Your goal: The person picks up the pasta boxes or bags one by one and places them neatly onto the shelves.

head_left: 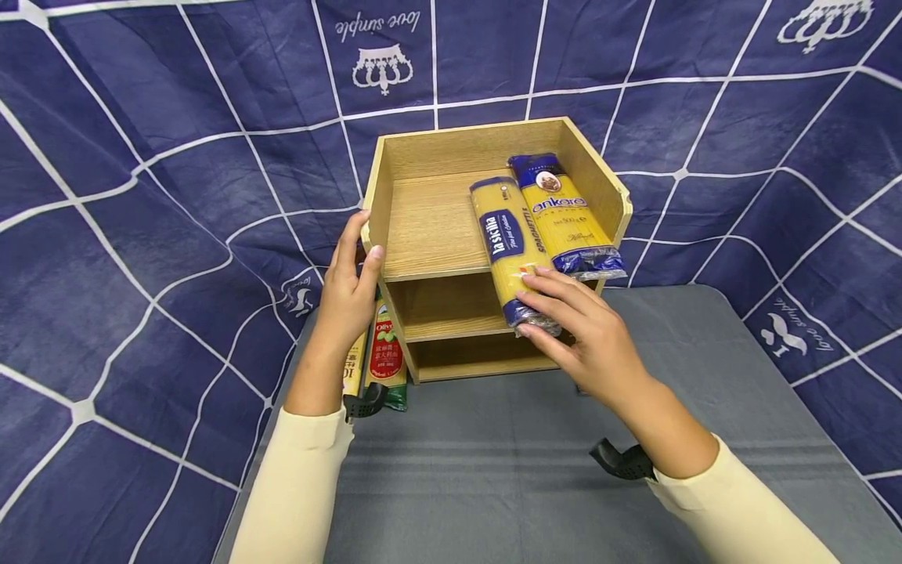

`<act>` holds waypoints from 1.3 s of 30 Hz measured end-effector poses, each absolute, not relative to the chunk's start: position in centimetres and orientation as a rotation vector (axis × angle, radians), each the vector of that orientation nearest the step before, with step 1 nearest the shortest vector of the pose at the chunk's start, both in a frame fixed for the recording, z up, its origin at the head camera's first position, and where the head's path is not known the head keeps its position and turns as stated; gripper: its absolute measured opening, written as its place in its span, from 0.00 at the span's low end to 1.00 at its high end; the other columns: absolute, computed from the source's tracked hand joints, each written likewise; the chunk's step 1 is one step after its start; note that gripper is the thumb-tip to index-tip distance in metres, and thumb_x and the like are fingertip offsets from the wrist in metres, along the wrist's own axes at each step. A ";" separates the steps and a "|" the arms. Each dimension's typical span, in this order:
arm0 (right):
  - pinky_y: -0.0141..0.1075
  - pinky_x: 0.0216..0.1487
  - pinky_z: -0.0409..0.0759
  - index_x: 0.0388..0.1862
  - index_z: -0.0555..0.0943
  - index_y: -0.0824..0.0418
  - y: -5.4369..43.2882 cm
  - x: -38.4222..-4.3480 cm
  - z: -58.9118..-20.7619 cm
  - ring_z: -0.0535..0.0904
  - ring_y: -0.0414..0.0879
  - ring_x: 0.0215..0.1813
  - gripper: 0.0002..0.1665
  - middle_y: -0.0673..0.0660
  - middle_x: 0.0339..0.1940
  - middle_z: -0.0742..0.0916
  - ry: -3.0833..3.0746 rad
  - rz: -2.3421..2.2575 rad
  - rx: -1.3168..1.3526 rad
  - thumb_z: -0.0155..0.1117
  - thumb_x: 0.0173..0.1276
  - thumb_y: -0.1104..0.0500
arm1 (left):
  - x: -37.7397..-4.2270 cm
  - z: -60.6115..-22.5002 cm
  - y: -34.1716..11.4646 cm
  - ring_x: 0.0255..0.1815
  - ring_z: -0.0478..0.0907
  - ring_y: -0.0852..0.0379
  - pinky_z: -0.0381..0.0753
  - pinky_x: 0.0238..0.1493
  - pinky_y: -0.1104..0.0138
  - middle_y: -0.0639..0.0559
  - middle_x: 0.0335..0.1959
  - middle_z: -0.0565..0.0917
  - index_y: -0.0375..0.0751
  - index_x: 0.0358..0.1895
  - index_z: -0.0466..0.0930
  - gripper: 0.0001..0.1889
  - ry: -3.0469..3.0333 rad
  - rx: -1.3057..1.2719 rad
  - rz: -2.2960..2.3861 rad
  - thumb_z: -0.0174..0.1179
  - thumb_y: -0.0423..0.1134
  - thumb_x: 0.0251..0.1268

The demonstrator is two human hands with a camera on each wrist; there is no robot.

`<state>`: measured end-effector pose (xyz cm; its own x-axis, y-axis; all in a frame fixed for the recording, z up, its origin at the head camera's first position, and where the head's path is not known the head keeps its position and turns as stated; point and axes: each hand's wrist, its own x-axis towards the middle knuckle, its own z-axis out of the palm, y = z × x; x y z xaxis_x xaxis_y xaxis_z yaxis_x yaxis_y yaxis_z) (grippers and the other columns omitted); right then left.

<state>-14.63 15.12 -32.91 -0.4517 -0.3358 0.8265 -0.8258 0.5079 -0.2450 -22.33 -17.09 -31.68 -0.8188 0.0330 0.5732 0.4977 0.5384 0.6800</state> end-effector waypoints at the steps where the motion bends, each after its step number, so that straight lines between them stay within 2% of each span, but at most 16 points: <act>1: 0.42 0.76 0.67 0.57 0.85 0.61 15.1 -14.7 -32.9 0.78 0.57 0.68 0.24 0.59 0.60 0.86 -2.012 0.843 0.940 0.65 0.72 0.46 | -22.3 -31.7 -17.1 0.68 0.74 0.43 0.71 0.69 0.45 0.47 0.76 0.67 0.66 0.77 0.58 0.26 -2.276 -0.433 -1.232 0.49 0.48 0.81; 6: 0.48 0.76 0.67 0.57 0.86 0.59 14.9 -15.0 -32.8 0.79 0.55 0.66 0.23 0.57 0.58 0.88 -2.039 0.797 0.879 0.74 0.64 0.54 | -22.3 -31.7 -17.0 0.67 0.75 0.44 0.72 0.68 0.46 0.46 0.75 0.67 0.65 0.77 0.59 0.26 -2.267 -0.435 -1.238 0.49 0.48 0.81; 10: 0.50 0.78 0.64 0.56 0.86 0.58 14.7 -15.3 -32.6 0.79 0.54 0.66 0.25 0.56 0.58 0.88 -2.090 0.751 0.823 0.77 0.59 0.57 | -22.4 -31.7 -17.0 0.68 0.75 0.43 0.71 0.69 0.46 0.47 0.76 0.67 0.65 0.77 0.59 0.26 -2.269 -0.438 -1.235 0.49 0.47 0.80; 27: 0.53 0.80 0.60 0.57 0.85 0.58 13.8 -18.3 -31.3 0.80 0.55 0.67 0.24 0.57 0.61 0.87 -2.234 0.631 0.700 0.75 0.64 0.53 | -22.4 -31.9 -17.1 0.68 0.74 0.42 0.71 0.69 0.45 0.49 0.77 0.66 0.66 0.77 0.59 0.26 -2.269 -0.425 -1.233 0.50 0.48 0.80; 39: 0.51 0.74 0.66 0.58 0.86 0.54 13.5 -19.8 -30.6 0.81 0.54 0.66 0.23 0.54 0.60 0.87 -2.303 0.599 0.609 0.74 0.65 0.50 | -22.3 -31.8 -17.1 0.69 0.74 0.41 0.71 0.69 0.44 0.50 0.78 0.65 0.66 0.77 0.58 0.26 -2.283 -0.424 -1.241 0.49 0.48 0.81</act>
<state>-19.78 13.46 -30.61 -0.6649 -0.2579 0.7009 -0.5670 0.7852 -0.2489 -22.29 -17.08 -31.78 -0.8247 0.0322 0.5646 0.4913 0.5354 0.6870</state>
